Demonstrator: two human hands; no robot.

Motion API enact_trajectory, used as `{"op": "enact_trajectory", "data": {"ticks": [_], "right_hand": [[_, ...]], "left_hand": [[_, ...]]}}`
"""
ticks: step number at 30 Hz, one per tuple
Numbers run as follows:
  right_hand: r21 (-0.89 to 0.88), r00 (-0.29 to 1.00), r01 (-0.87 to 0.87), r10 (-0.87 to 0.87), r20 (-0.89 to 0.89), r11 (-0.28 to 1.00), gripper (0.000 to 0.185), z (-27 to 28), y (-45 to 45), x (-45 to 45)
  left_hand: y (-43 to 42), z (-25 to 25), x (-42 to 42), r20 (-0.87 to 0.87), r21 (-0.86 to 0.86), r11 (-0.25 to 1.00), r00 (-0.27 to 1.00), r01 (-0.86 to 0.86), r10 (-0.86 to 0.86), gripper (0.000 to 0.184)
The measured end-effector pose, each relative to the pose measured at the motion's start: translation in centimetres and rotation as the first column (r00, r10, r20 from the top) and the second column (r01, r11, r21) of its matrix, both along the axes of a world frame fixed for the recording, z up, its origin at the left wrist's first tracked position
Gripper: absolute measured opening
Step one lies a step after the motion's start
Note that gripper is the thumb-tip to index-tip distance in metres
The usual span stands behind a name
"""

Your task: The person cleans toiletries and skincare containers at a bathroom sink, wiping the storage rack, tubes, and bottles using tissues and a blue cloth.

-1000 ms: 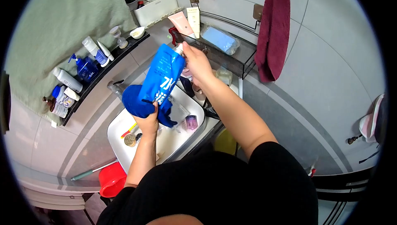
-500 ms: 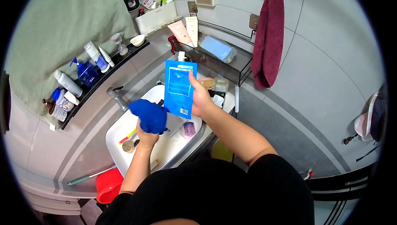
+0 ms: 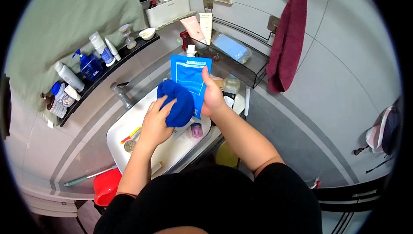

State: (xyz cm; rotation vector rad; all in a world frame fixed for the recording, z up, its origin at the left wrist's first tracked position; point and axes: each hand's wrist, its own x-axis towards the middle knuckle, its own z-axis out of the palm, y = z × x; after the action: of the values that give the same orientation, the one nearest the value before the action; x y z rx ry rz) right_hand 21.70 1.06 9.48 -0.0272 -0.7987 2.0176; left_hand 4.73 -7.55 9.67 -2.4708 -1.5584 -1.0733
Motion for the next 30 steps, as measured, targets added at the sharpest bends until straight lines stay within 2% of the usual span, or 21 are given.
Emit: {"op": "enact_trajectory", "data": {"ticks": [2, 4, 6, 7, 10, 11, 12, 14, 15, 17, 18, 20, 21, 22, 24, 27, 30], "right_hand": [[0.029, 1.000, 0.007, -0.007, -0.001, 1.000, 0.074, -0.2, 0.9, 0.8], [0.010, 0.999, -0.009, 0.008, 0.052, 1.000, 0.073, 0.0, 1.1, 1.0], [-0.053, 0.986, -0.033, 0.041, 0.160, 0.998, 0.073, -0.5, 1.2, 0.8], [-0.094, 0.978, -0.090, 0.106, 0.182, 0.992, 0.067, -0.5, 0.7, 0.6], [-0.010, 0.940, -0.035, 0.036, 0.338, 0.999, 0.060, -1.3, -0.3, -0.1], [-0.040, 0.943, -0.059, 0.069, 0.324, 0.997, 0.056, -2.2, 0.5, 0.5], [-0.042, 0.933, -0.007, 0.022, 0.358, 0.999, 0.056, -1.8, 0.3, 1.2], [-0.031, 0.903, 0.102, -0.079, 0.421, 0.994, 0.057, -0.7, 0.0, 2.8], [0.006, 0.916, 0.141, -0.133, 0.378, 0.990, 0.058, -0.8, 0.7, 3.9], [0.159, 0.875, 0.268, -0.310, 0.372, 0.950, 0.059, 0.9, 2.6, 6.0], [0.182, 0.831, 0.349, -0.393, 0.393, 0.919, 0.060, 3.3, 3.1, 6.7], [0.268, 0.659, 0.548, -0.607, 0.445, 0.792, 0.063, 6.5, 5.8, 8.0], [0.399, 0.514, 0.635, -0.747, 0.421, 0.661, 0.065, 8.3, 7.2, 8.1], [0.463, 0.424, 0.643, -0.787, 0.448, 0.610, 0.066, 9.2, 9.3, 8.8], [0.705, 0.072, 0.605, -0.907, 0.414, 0.370, 0.062, 9.9, 13.9, 8.8], [0.859, -0.186, 0.335, -0.867, 0.463, 0.387, 0.055, 8.1, 21.4, 9.2], [0.762, -0.128, 0.294, -0.766, 0.629, 0.577, 0.051, 5.7, 24.8, 8.2]], "left_hand": [[0.0, -2.5, -1.4, 0.053, -0.012, 1.000, 0.998, 0.014, -0.013, 0.059], [0.6, -3.8, -2.3, 0.191, 0.088, 0.995, 0.981, -0.052, 0.034, 0.053], [1.1, -1.1, -2.0, 0.197, 0.147, 0.987, 0.980, -0.061, 0.031, 0.055], [1.4, 0.5, -1.6, 0.135, 0.180, 0.980, 0.989, -0.086, 0.062, 0.061], [2.4, 3.6, -1.0, 0.119, 0.108, 0.979, 0.980, -0.171, 0.158, 0.066], [3.4, 3.3, -1.6, 0.138, 0.055, 0.981, 0.975, -0.184, 0.175, 0.067], [4.4, 2.5, -2.2, 0.159, 0.065, 0.970, 0.962, -0.235, 0.222, 0.065], [4.9, 1.7, -2.8, 0.175, -0.025, 0.952, 0.936, -0.305, 0.305, 0.063], [5.1, 0.8, -3.4, 0.189, -0.011, 0.947, 0.930, -0.320, 0.316, 0.062], [4.7, -0.4, -3.5, 0.274, -0.090, 0.955, 0.915, -0.283, 0.297, 0.061], [4.6, -0.9, -3.6, 0.305, -0.135, 0.955, 0.906, -0.264, 0.293, 0.061], [4.6, -1.8, -3.4, 0.348, -0.108, 0.968, 0.903, -0.227, 0.251, 0.061], [4.8, -2.1, -3.4, 0.371, -0.094, 0.973, 0.899, -0.213, 0.232, 0.061], [4.9, -2.3, -3.3, 0.390, -0.079, 0.978, 0.897, -0.193, 0.208, 0.060], [5.4, -2.5, -2.9, 0.426, -0.046, 0.987, 0.891, -0.153, 0.158, 0.060], [5.5, -1.9, -2.2, 0.439, 0.000, 0.990, 0.889, -0.142, 0.127, 0.056], [5.4, -1.9, -2.0, 0.455, 0.007, 0.991, 0.882, -0.137, 0.119, 0.055]]}}
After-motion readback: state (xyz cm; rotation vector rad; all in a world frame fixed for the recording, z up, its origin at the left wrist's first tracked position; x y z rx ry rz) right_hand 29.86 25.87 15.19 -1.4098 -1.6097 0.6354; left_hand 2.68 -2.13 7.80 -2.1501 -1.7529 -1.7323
